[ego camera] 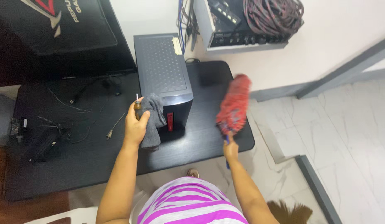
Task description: The person cleans a desk surface using a duster and a cloth. They move a mousepad and a computer tower aside, wipe the desk, dust the tower, and then return the items to their original positions.
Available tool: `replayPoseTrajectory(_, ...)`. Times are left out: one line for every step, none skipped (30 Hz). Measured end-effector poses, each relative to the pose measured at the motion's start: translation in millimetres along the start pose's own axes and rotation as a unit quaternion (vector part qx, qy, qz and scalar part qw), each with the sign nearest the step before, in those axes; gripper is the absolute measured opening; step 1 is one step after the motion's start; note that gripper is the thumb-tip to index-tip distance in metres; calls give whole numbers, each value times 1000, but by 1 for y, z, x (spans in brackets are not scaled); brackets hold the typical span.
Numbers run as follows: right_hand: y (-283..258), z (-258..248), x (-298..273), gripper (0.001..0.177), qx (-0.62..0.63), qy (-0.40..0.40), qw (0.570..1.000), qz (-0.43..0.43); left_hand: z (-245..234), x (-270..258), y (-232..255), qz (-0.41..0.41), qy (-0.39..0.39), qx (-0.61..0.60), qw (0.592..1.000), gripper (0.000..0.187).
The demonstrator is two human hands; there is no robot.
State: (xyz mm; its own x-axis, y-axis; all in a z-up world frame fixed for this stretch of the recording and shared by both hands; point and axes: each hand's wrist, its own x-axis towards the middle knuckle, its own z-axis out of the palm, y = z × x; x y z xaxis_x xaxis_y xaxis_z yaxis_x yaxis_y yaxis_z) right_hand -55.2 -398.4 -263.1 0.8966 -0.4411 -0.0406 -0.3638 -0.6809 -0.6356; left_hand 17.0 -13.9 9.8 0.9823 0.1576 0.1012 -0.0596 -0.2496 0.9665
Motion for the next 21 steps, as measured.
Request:
replayPoseTrajectory(-3, 3, -2, 64, -2, -28, 1000, -6, 2, 3, -1, 29, 11, 11, 999, 50)
replayPoseTrajectory(-5, 7, -5, 64, -3, -56, 998, -11, 3, 6, -2, 57, 21, 21, 998, 49)
replayPoseTrajectory(-7, 10, -10, 62, 15, -74, 996, -50, 4, 8, -4, 84, 32, 33, 995, 48)
replayPoseTrajectory(-8, 14, -18, 59, 34, -92, 991, -88, 5, 9, -5, 78, 41, 31, 996, 50)
replayPoseTrajectory(-7, 15, -26, 60, 56, -99, 982, -151, 7, 10, -7, 71, 50, 28, 996, 52)
replayPoseTrajectory(-5, 16, -31, 60, 78, -107, 968, -212, 8, 11, -9, 64, 59, 26, 996, 53)
replayPoseTrajectory(-3, 15, -34, 61, 47, -135, 977, -161, 9, 11, -10, 58, 62, 27, 996, 54)
replayPoseTrajectory(0, 12, -35, 61, 15, -161, 981, -109, 10, 11, -11, 51, 66, 28, 996, 54)
replayPoseTrajectory(1, 9, -30, 62, -17, -186, 981, -57, 11, 12, -11, 46, 70, 29, 996, 55)
replayPoseTrajectory(1, 5, -15, 61, -5, -152, 985, -87, 13, 15, -11, 38, 71, 23, 996, 55)
replayPoseTrajectory(4, -3, 2, 59, 6, -121, 986, -114, 12, 14, -12, 27, 70, 19, 997, 55)
replayPoseTrajectory(9, -12, 14, 58, 18, -89, 986, -139, 13, 14, -14, 15, 69, 14, 997, 55)
replayPoseTrajectory(13, -20, 27, 50, -24, -80, 992, -98, 13, 13, -15, 10, 65, 22, 998, 55)
replayPoseTrajectory(15, -27, 44, 42, -66, -70, 994, -58, 13, 14, -16, 4, 62, 30, 998, 56)
replayPoseTrajectory(14, -32, 58, 44, -66, -49, 996, -32, 11, 16, -16, 2, 58, 37, 998, 56)
replayPoseTrajectory(13, -36, 67, 46, -67, -28, 997, -7, 9, 17, -15, 11, 52, 36, 998, 56)
replayPoseTrajectory(13, -40, 69, 51, -36, -5, 999, -38, 7, 19, -15, 21, 45, 35, 998, 56)
replayPoseTrajectory(16, -47, 67, 55, -6, 18, 997, -69, 6, 22, -15, 31, 38, 34, 998, 55)
replayPoseTrajectory(19, -53, 60, 60, 24, 41, 994, -96, 3, 24, -14, 31, 30, 32, 999, 56)
replayPoseTrajectory(23, -58, 50, 53, 51, -40, 998, -5, 0, 27, -14, 31, 21, 30, 999, 56)
replayPoseTrajectory(30, -69, 36, 48, 77, -119, 986, 86, -2, 30, -13, 31, 11, 27, 999, 56)
